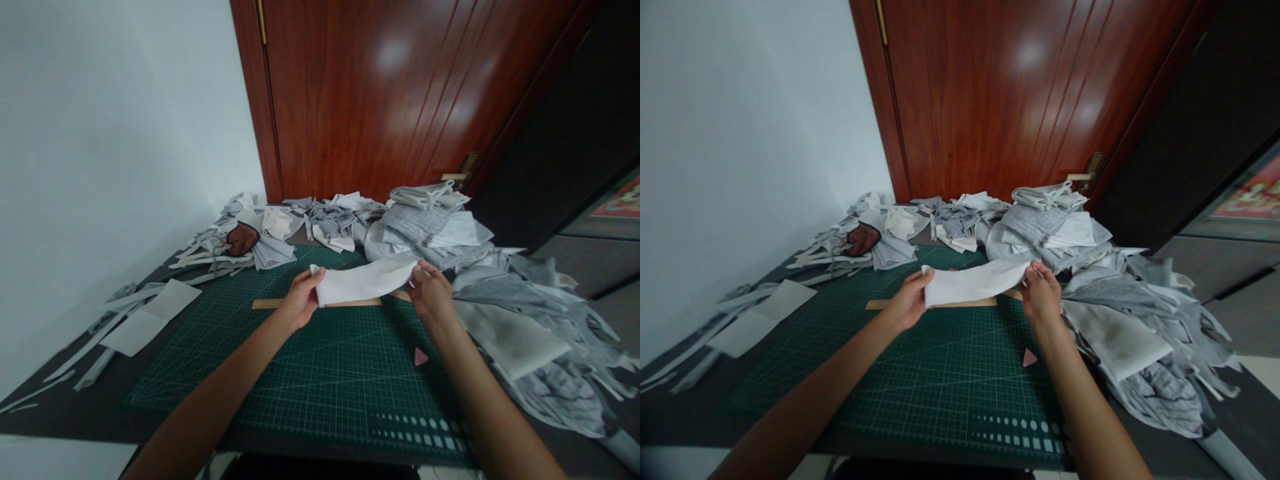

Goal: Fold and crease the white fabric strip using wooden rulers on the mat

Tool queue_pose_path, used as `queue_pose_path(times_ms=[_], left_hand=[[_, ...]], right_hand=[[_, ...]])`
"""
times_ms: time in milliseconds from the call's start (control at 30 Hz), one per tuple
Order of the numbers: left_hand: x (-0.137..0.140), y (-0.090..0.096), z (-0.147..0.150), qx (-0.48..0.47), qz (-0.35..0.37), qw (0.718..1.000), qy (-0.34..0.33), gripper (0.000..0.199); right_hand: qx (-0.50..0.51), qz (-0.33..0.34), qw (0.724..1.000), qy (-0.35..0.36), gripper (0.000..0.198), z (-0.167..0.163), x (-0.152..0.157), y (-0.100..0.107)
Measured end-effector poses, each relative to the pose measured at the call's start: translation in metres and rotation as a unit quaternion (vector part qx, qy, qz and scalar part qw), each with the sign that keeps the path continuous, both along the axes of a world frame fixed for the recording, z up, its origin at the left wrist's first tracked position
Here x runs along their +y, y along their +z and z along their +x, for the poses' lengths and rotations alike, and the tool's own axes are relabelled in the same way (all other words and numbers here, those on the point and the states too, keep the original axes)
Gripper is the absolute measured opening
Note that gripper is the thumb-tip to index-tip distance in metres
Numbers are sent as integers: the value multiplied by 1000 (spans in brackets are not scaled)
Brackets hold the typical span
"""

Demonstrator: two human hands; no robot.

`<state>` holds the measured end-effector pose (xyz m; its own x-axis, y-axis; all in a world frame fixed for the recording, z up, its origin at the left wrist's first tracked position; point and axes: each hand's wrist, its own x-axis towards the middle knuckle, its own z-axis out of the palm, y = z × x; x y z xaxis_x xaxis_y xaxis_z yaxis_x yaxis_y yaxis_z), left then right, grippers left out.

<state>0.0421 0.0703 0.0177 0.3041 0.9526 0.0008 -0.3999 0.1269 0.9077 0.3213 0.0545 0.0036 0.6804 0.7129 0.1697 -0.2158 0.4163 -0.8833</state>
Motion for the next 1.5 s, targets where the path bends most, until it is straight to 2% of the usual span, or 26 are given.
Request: queue_pose_path(times_ms=[100,200,233,300,333,367,400,467,600,700,767,833,900,967,1033,1067,1133,1200,1267,1367,1500], left_hand=[[-5,-4,4,20,-7,1000,-16,50],[-19,-8,14,51,-16,997,-52,53],[-24,-9,18,55,-20,996,-62,53],[-31,-9,23,37,-32,997,-60,53],[-34,-9,25,20,-38,998,-50,53],[-35,-8,26,3,-45,998,-39,52],[-35,-6,26,-13,-51,998,-28,52],[-35,-3,25,-24,-57,998,-19,53],[-35,-1,23,22,-24,999,-31,48],[-34,-4,23,42,-8,999,-21,46],[-31,-8,23,42,-3,999,-9,45],[-29,-10,23,42,8,999,-8,43],[-28,-8,22,43,22,999,-20,42],[-27,-2,19,47,43,997,-53,42],[-27,6,15,63,82,989,-106,44],[-27,10,12,76,107,983,-132,45],[-26,15,7,100,151,971,-157,46],[-23,16,4,108,159,972,-132,48],[-19,12,4,108,148,981,-60,47],[-11,2,7,143,158,975,58,44],[-1,-6,6,152,177,965,123,39]], right_hand=[[-76,32,995,-51,14,-21,-10,1],[-211,69,975,-10,5,-55,-30,5],[-339,96,935,24,9,-67,-38,6],[-553,152,817,65,21,-86,-55,8],[-628,174,756,66,24,-93,-61,8],[-678,190,707,58,24,-98,-67,9],[-710,198,674,51,24,-101,-70,9],[-736,195,646,52,24,-102,-73,10],[-746,189,632,92,27,-100,-70,10],[-732,193,643,119,28,-101,-70,9],[-705,187,665,161,28,-103,-71,8],[-665,167,698,204,23,-104,-72,7],[-609,132,754,209,12,-102,-71,5],[-528,101,828,158,7,-97,-66,5],[-446,79,883,123,27,-90,-59,5],[-408,68,900,136,40,-87,-55,6],[-344,21,909,232,59,-81,-48,8],[-280,-45,896,341,56,-78,-44,10],[-223,-90,891,385,47,-79,-42,9],[-184,-76,917,346,41,-82,-43,6],[-239,-34,925,292,35,-81,-40,4]])
